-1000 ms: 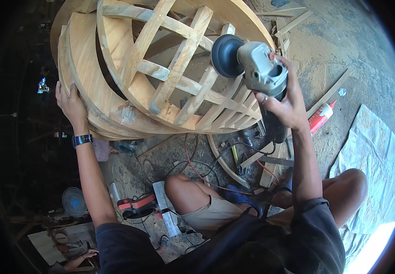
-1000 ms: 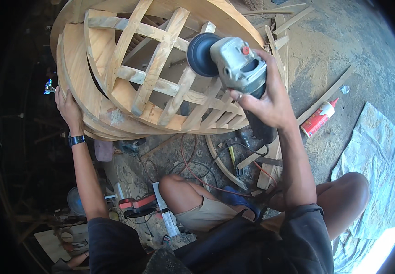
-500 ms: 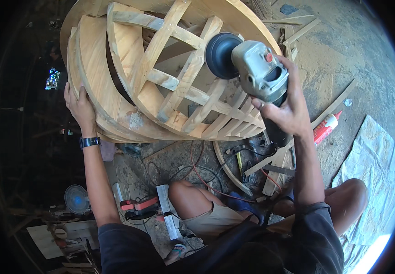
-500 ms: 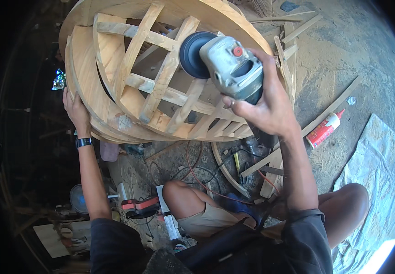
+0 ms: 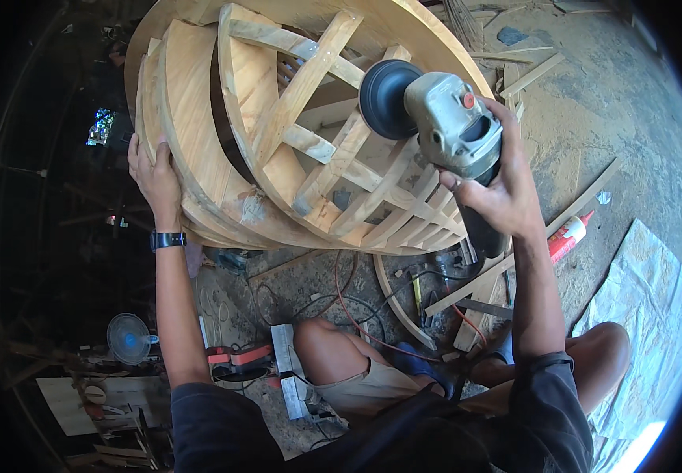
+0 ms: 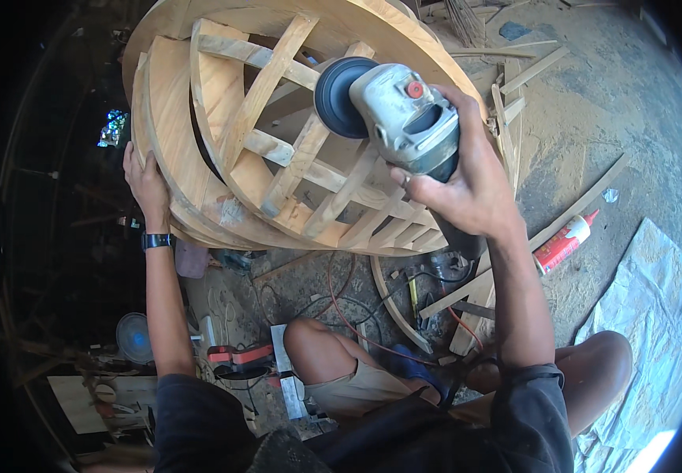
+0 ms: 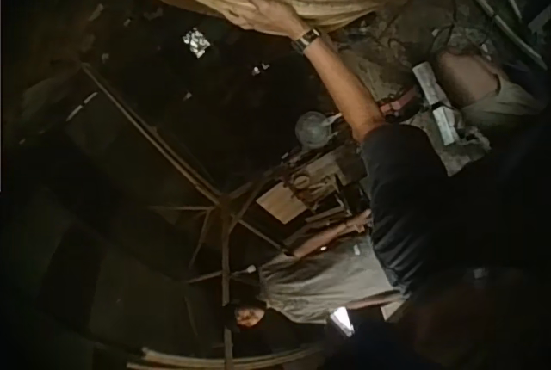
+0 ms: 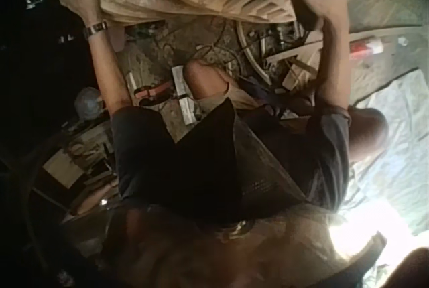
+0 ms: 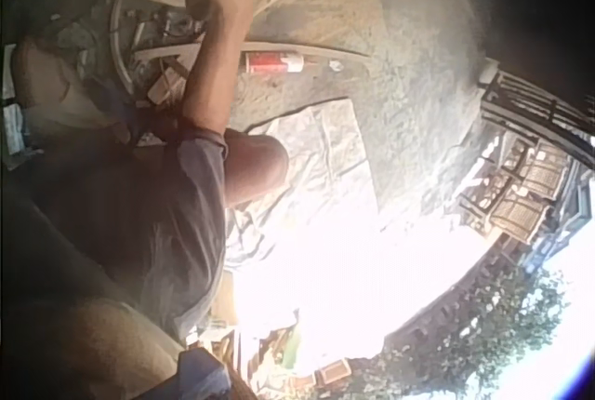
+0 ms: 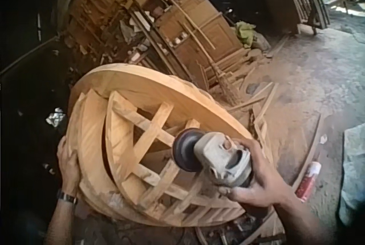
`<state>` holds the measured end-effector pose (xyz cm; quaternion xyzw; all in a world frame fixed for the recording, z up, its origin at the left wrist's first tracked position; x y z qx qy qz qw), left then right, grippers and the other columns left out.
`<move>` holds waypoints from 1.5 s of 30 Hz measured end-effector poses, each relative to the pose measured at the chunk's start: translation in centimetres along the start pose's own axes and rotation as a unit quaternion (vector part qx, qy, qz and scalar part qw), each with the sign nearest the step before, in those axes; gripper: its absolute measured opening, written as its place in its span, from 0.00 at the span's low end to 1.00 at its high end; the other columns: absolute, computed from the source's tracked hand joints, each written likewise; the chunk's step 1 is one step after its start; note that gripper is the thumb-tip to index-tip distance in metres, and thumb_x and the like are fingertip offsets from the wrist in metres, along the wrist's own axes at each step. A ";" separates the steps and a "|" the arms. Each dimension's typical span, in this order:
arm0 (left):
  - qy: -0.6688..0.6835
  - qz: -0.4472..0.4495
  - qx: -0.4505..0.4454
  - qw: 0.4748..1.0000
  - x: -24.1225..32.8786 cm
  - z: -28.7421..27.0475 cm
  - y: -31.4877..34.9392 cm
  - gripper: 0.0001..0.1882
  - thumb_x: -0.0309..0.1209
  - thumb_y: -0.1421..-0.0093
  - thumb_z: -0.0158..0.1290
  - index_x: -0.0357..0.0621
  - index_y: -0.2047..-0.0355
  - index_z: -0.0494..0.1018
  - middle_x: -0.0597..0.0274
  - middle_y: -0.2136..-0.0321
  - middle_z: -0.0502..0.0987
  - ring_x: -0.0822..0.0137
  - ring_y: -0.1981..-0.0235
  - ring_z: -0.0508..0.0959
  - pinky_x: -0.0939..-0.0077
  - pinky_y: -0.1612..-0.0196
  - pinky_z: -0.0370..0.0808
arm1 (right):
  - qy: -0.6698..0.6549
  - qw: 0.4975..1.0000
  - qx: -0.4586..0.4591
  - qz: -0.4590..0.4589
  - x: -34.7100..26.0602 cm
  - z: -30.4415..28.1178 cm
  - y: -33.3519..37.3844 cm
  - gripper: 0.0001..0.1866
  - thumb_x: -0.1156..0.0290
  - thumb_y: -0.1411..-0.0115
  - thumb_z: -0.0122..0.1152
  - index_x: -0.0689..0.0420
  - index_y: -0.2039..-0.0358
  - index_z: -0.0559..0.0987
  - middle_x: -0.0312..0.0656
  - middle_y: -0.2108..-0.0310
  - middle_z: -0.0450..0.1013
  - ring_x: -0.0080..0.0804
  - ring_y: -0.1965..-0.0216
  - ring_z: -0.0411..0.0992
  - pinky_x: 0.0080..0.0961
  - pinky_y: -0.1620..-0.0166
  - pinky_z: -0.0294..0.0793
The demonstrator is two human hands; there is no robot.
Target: The person uses a power sander to smooth the surface of a circular wooden frame structure, moving the tool along the inner and outer edges, then checks the surface by hand and uses a hand file to refine specific areas.
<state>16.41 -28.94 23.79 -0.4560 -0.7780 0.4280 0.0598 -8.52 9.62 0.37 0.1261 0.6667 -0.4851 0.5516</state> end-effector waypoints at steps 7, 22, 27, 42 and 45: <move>0.076 -0.093 0.019 0.993 2.4 -1.0 0.2 0.21 0.34 0.32 0.47 0.35 0.43 0.72 0.45 0.34 0.60 0.48 0.33 0.59 0.59 0.33 0.56 | 0.075 0.992 -0.080 -0.059 -2.6 2.9 1.0 0.51 0.59 0.56 0.72 0.62 0.36 0.56 0.62 0.49 0.69 0.55 0.47 0.72 0.43 0.41 0.69; 0.066 -0.100 0.006 0.993 2.5 -1.1 0.1 0.24 0.37 0.32 0.47 0.36 0.40 0.69 0.47 0.33 0.59 0.48 0.32 0.57 0.58 0.32 0.53 | 0.097 0.978 -0.167 -0.082 -5.6 6.4 1.7 0.49 0.63 0.53 0.68 0.59 0.35 0.51 0.67 0.52 0.70 0.67 0.55 0.74 0.51 0.52 0.76; 0.068 -0.094 0.006 0.993 2.4 -1.1 0.1 0.24 0.38 0.32 0.48 0.37 0.40 0.69 0.46 0.33 0.59 0.48 0.33 0.57 0.58 0.32 0.53 | 0.142 0.974 -0.127 -0.125 -6.4 6.2 1.5 0.49 0.64 0.53 0.68 0.60 0.34 0.51 0.67 0.53 0.70 0.66 0.56 0.74 0.50 0.54 0.76; 0.067 -0.090 0.012 0.994 1.7 -0.9 0.3 0.23 0.38 0.32 0.48 0.38 0.41 0.71 0.46 0.33 0.59 0.49 0.32 0.57 0.59 0.32 0.54 | 0.035 0.987 -0.155 -0.020 -5.4 5.6 -0.1 0.51 0.63 0.58 0.71 0.61 0.35 0.56 0.57 0.47 0.68 0.50 0.42 0.69 0.40 0.38 0.65; 0.045 -0.075 0.001 0.996 1.7 -1.0 0.3 0.23 0.38 0.32 0.48 0.38 0.41 0.71 0.46 0.33 0.59 0.50 0.32 0.57 0.58 0.32 0.53 | 0.090 0.978 -0.177 -0.057 -5.9 6.7 0.8 0.51 0.63 0.58 0.71 0.59 0.34 0.55 0.60 0.45 0.67 0.58 0.43 0.70 0.44 0.39 0.67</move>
Point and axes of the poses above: each hand's wrist, its own y-axis away from the middle knuckle, its own z-axis out of the palm, x = y × z, the point moved 7 cm from there along -y, towards the middle knuckle
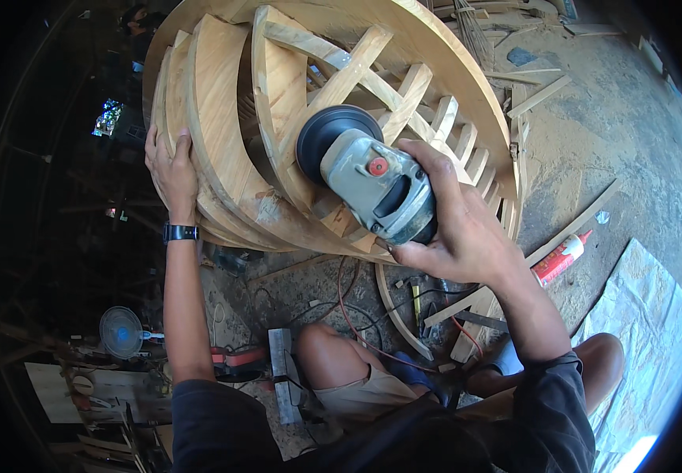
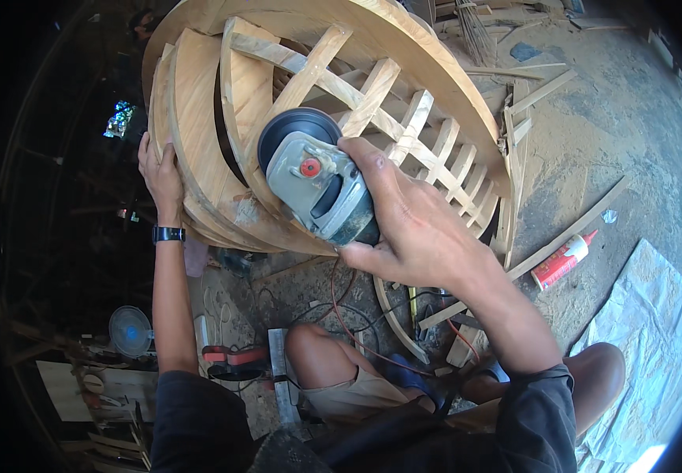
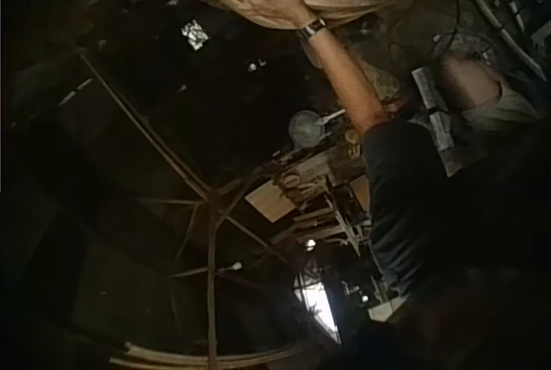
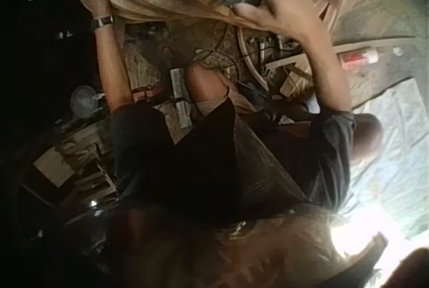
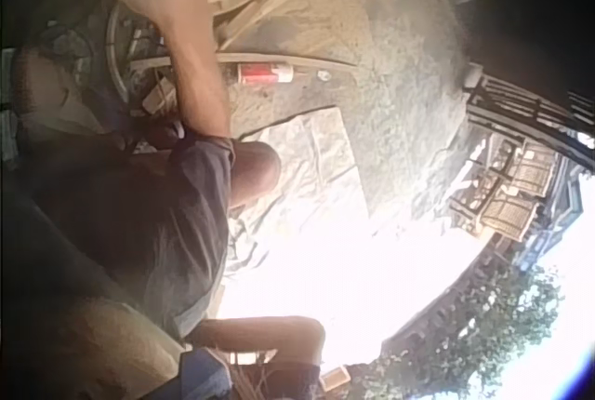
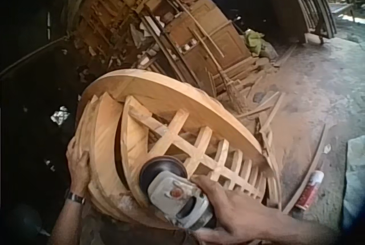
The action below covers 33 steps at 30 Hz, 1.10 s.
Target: The person uses a power sander to smooth the surface of a circular wooden frame structure, moving the tool along the inner and outer edges, then checks the surface by hand and uses a hand file to refine specific areas.
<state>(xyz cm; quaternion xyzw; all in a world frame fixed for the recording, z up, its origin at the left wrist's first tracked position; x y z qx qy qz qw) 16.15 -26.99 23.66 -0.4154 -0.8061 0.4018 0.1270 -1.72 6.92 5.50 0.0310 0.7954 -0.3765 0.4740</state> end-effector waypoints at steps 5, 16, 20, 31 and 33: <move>0.027 -0.016 0.014 0.999 0.8 0.3 0.0 0.24 0.40 0.32 0.49 0.37 0.41 0.71 0.46 0.33 0.60 0.49 0.33 0.57 0.58 0.32 0.53 | -0.005 0.988 0.155 0.014 1.0 -4.2 -0.5 0.46 0.61 0.53 0.71 0.60 0.37 0.57 0.63 0.52 0.72 0.58 0.52 0.76 0.44 0.48 0.74; 0.011 -0.017 0.020 1.000 0.0 -0.3 -0.5 0.29 0.44 0.34 0.51 0.35 0.40 0.69 0.47 0.33 0.60 0.47 0.33 0.57 0.58 0.32 0.54 | -0.072 0.997 -0.011 0.035 -2.5 1.6 1.3 0.47 0.65 0.53 0.66 0.61 0.36 0.53 0.67 0.55 0.71 0.65 0.56 0.75 0.49 0.50 0.74; 0.029 -0.011 0.020 0.999 0.2 0.5 -0.8 0.30 0.45 0.34 0.51 0.34 0.40 0.69 0.46 0.33 0.60 0.46 0.33 0.57 0.57 0.32 0.53 | -0.111 0.994 -0.008 0.019 -3.8 5.5 5.1 0.49 0.64 0.55 0.69 0.61 0.35 0.53 0.68 0.50 0.69 0.65 0.56 0.74 0.49 0.50 0.74; -0.224 0.226 0.025 0.948 -2.7 1.8 -0.9 0.17 0.37 0.31 0.45 0.48 0.46 0.76 0.40 0.40 0.69 0.48 0.33 0.61 0.55 0.35 0.58 | -0.073 0.943 0.261 0.193 3.5 6.6 17.2 0.53 0.60 0.56 0.79 0.59 0.36 0.55 0.62 0.51 0.71 0.61 0.51 0.75 0.44 0.47 0.74; -0.236 0.232 0.019 0.943 -1.9 2.0 -1.1 0.18 0.37 0.31 0.45 0.47 0.46 0.76 0.41 0.40 0.68 0.49 0.33 0.61 0.54 0.35 0.58 | -0.059 0.918 0.325 0.219 5.3 7.2 18.7 0.53 0.60 0.54 0.78 0.61 0.36 0.53 0.58 0.47 0.69 0.51 0.48 0.74 0.40 0.45 0.72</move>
Point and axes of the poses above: each hand's wrist, its own y-axis away from the middle knuckle, its own z-axis out of the palm, x = y × z, the point moved 7 cm from there along -y, towards the middle knuckle
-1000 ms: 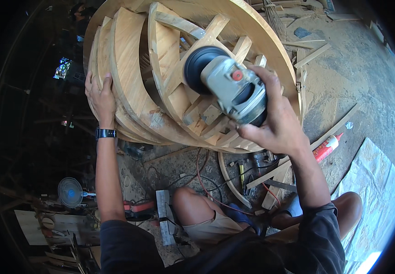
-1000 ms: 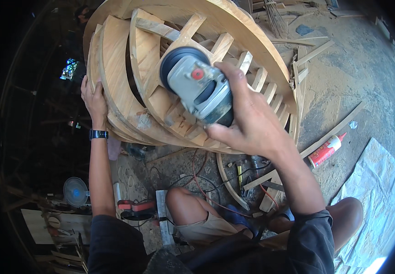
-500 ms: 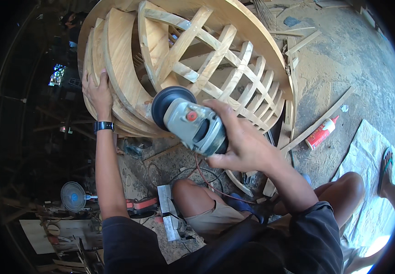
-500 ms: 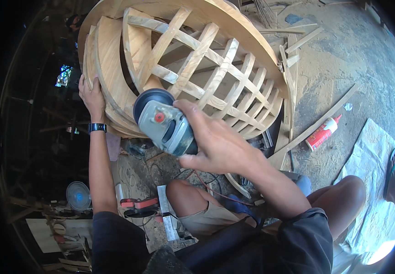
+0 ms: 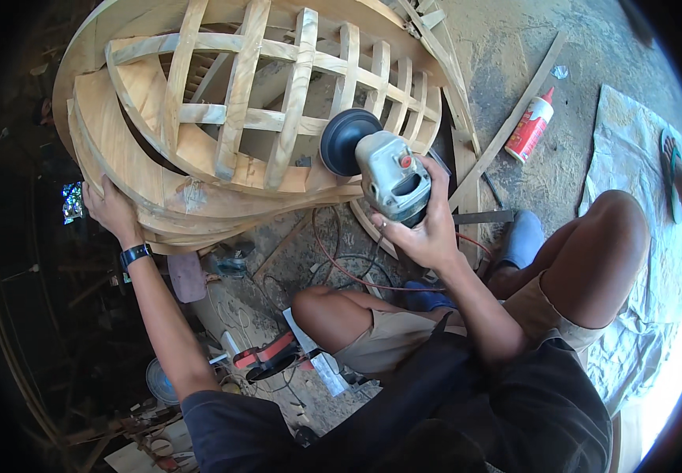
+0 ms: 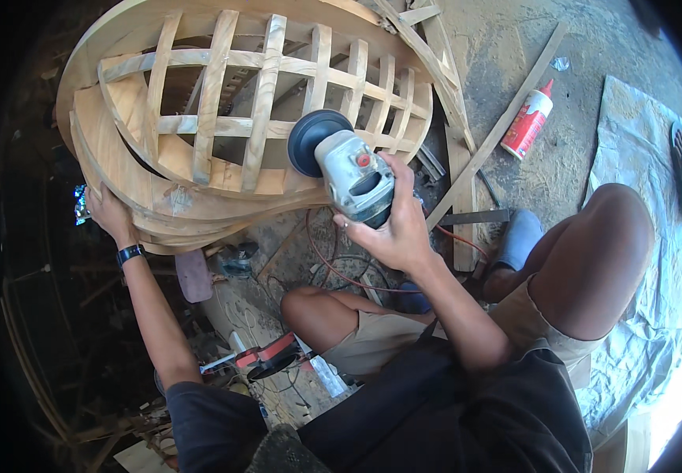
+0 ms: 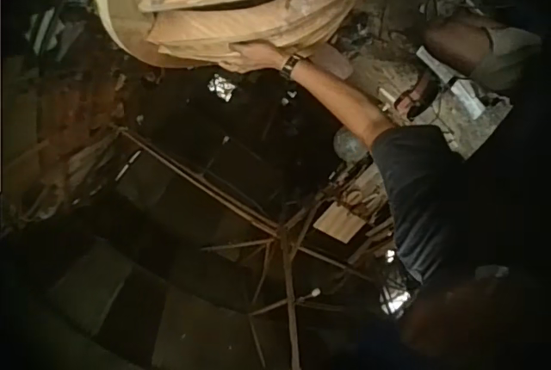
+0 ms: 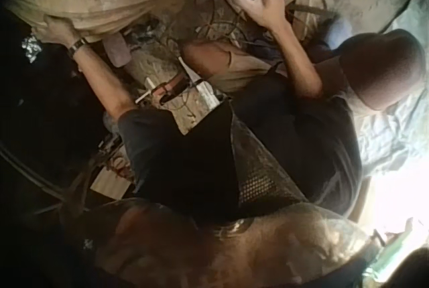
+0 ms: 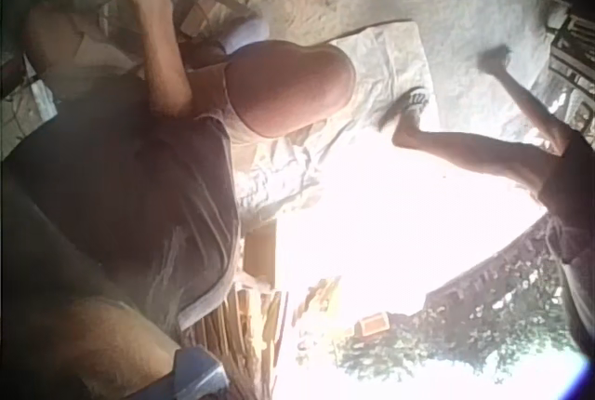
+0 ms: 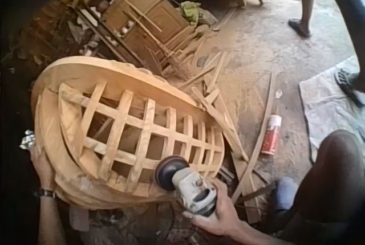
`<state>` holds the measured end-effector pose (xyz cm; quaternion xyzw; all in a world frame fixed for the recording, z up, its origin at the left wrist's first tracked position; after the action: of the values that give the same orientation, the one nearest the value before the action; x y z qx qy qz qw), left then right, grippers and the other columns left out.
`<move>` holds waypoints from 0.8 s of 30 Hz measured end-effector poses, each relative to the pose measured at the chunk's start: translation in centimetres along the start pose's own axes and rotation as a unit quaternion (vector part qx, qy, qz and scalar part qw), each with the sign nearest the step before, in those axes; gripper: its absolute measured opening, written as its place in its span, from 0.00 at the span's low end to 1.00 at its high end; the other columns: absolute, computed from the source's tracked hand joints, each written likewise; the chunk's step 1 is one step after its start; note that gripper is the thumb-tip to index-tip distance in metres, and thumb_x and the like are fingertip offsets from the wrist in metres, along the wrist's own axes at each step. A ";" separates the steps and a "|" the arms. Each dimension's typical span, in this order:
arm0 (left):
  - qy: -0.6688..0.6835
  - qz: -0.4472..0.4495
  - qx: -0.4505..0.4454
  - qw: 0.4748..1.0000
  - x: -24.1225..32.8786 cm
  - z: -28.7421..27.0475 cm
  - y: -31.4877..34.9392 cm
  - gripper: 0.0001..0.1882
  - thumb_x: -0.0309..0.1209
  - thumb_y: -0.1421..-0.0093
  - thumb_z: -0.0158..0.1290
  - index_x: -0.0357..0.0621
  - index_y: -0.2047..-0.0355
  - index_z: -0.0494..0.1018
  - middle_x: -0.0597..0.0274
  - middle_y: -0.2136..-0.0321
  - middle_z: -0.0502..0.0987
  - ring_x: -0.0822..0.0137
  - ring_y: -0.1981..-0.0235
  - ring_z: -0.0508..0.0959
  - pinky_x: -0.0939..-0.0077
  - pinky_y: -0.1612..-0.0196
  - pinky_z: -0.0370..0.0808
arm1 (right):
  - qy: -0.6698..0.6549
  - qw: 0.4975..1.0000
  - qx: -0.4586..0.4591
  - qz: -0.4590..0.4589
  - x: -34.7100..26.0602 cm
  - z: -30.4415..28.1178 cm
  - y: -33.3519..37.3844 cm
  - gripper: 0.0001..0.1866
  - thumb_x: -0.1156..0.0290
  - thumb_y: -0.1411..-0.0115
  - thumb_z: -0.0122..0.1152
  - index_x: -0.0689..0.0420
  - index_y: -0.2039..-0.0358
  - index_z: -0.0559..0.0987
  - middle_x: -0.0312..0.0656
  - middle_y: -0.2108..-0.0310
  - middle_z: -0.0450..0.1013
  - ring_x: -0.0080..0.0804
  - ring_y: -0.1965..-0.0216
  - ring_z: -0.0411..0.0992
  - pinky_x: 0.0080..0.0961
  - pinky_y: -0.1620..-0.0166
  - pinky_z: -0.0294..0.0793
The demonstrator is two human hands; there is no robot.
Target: The person uses a power sander to smooth the surface of a circular wooden frame structure, moving the tool along the inner and outer edges, then checks the surface by hand and uses a hand file to refine specific areas.
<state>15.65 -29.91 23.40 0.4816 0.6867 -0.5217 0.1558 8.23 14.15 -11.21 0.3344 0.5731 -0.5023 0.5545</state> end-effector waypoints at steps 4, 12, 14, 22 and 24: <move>0.173 -0.112 0.011 0.979 0.9 -0.5 -0.6 0.17 0.37 0.31 0.44 0.45 0.47 0.76 0.44 0.39 0.68 0.50 0.33 0.60 0.54 0.35 0.57 | -0.094 0.992 0.027 0.083 3.0 0.7 0.0 0.50 0.63 0.50 0.74 0.64 0.35 0.52 0.53 0.45 0.64 0.41 0.43 0.66 0.35 0.38 0.63; 0.048 -0.031 -0.014 0.998 -1.0 0.6 0.1 0.21 0.39 0.30 0.43 0.44 0.45 0.75 0.45 0.38 0.67 0.51 0.32 0.59 0.56 0.33 0.53 | -0.101 0.994 -0.006 0.048 1.6 2.0 -2.0 0.49 0.63 0.50 0.73 0.65 0.36 0.53 0.55 0.46 0.63 0.41 0.43 0.66 0.36 0.38 0.62; 0.101 -0.067 -0.008 0.993 -1.0 0.5 0.2 0.21 0.39 0.30 0.42 0.43 0.44 0.75 0.45 0.37 0.67 0.51 0.32 0.59 0.57 0.33 0.53 | -0.138 0.988 0.024 0.058 2.4 1.7 -3.7 0.48 0.63 0.49 0.73 0.66 0.36 0.54 0.54 0.47 0.65 0.41 0.44 0.66 0.36 0.38 0.62; 0.060 -0.030 -0.005 0.998 -0.2 0.2 -0.3 0.21 0.39 0.30 0.43 0.44 0.45 0.75 0.41 0.37 0.65 0.49 0.32 0.59 0.58 0.33 0.52 | -0.167 0.979 0.044 0.111 2.8 -0.1 -9.8 0.45 0.60 0.47 0.73 0.68 0.39 0.57 0.53 0.48 0.68 0.35 0.48 0.70 0.32 0.43 0.69; 0.050 -0.028 -0.010 0.998 -0.3 0.3 -0.3 0.21 0.39 0.30 0.43 0.44 0.45 0.75 0.41 0.37 0.66 0.50 0.32 0.59 0.58 0.33 0.52 | -0.188 0.976 0.041 0.105 2.6 0.7 -7.5 0.47 0.58 0.48 0.74 0.69 0.39 0.57 0.54 0.48 0.67 0.36 0.48 0.70 0.31 0.44 0.69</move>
<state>15.42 -30.31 23.63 0.4862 0.7116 -0.4947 0.1116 1.00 11.04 -12.13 0.3150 0.3993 -0.5186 0.6873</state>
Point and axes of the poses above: each hand's wrist, its own y-axis away from the middle knuckle, its own z-axis out of the palm, x = y × z, the point moved 7 cm from there along -y, towards the middle knuckle
